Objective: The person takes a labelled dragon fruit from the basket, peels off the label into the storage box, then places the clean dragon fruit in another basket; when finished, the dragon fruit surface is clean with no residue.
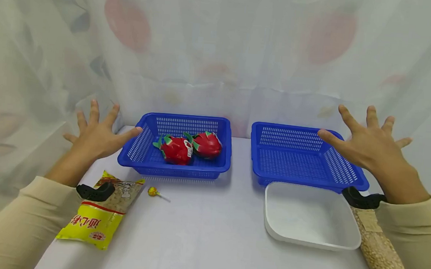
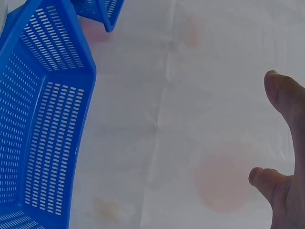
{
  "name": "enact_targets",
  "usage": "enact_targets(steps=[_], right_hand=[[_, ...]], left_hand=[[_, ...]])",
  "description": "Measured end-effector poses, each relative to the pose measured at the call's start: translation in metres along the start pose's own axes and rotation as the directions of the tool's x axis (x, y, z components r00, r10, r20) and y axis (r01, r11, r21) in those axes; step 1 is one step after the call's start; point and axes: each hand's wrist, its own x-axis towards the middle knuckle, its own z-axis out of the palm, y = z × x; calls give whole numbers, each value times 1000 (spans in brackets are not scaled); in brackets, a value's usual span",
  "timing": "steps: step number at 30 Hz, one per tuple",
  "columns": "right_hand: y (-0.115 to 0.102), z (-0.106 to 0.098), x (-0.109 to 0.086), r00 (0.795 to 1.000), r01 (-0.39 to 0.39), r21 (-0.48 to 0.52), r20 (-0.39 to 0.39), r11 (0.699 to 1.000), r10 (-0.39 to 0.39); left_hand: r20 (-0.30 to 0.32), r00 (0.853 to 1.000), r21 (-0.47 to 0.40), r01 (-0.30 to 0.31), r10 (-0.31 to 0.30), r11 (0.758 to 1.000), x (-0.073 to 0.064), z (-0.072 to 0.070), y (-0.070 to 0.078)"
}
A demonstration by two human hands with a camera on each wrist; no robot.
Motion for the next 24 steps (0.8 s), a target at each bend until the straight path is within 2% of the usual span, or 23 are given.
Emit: enact_targets(steps=[12, 24], right_hand=[[1, 5, -2, 1000, 24, 16, -9, 1000, -24], [-1, 11, -2, 998, 52, 45, -20, 998, -51]], left_hand=[[-42, 999, 25, -3, 4, 1000, -1, 38, -21], [7, 999, -48, -36, 36, 998, 2, 75, -46]])
